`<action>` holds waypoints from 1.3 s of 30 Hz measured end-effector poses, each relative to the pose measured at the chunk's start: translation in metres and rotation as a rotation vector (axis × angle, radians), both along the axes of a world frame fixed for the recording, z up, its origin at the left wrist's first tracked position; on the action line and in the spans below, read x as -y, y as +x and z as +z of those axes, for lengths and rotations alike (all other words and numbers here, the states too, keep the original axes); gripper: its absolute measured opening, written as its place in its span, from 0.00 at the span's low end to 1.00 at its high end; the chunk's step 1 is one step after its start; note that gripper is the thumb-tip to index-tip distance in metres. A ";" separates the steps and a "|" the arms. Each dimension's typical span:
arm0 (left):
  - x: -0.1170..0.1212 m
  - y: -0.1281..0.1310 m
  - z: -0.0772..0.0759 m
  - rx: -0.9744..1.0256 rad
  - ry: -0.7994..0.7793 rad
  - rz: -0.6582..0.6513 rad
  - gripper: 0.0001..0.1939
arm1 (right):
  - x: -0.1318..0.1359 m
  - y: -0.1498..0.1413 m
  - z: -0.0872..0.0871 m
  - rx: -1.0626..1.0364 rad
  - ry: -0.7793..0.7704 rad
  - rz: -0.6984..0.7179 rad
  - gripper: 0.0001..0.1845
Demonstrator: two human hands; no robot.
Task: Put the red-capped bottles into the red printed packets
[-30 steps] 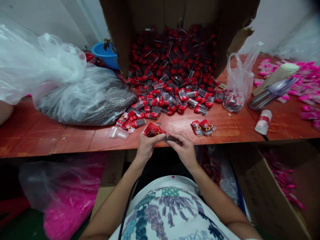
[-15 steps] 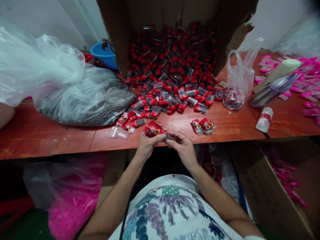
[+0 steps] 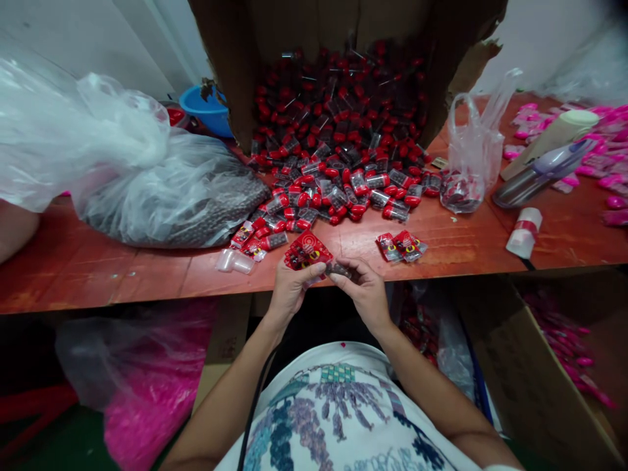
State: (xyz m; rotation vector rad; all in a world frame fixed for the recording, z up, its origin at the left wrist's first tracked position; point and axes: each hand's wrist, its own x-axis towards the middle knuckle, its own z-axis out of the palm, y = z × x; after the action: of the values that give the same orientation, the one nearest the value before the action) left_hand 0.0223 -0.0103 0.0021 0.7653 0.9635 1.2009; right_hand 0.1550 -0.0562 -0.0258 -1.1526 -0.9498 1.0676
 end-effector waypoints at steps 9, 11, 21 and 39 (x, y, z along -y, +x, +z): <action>0.003 -0.001 -0.002 -0.001 0.042 0.004 0.16 | -0.001 0.002 0.003 -0.129 -0.046 0.074 0.15; 0.004 0.000 -0.002 -0.021 0.037 0.006 0.15 | 0.000 0.001 0.002 -0.036 0.016 0.041 0.14; 0.004 0.002 0.003 -0.224 0.082 0.020 0.14 | -0.003 0.002 -0.003 -0.008 -0.009 0.081 0.15; 0.000 0.000 -0.002 0.260 -0.243 0.053 0.18 | -0.007 0.003 -0.008 -0.508 -0.123 0.035 0.14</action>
State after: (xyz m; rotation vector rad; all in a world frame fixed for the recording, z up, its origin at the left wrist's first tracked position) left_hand 0.0224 -0.0105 0.0003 0.3825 0.8967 1.1700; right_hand 0.1577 -0.0492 -0.0341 -0.8982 -0.5107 1.3779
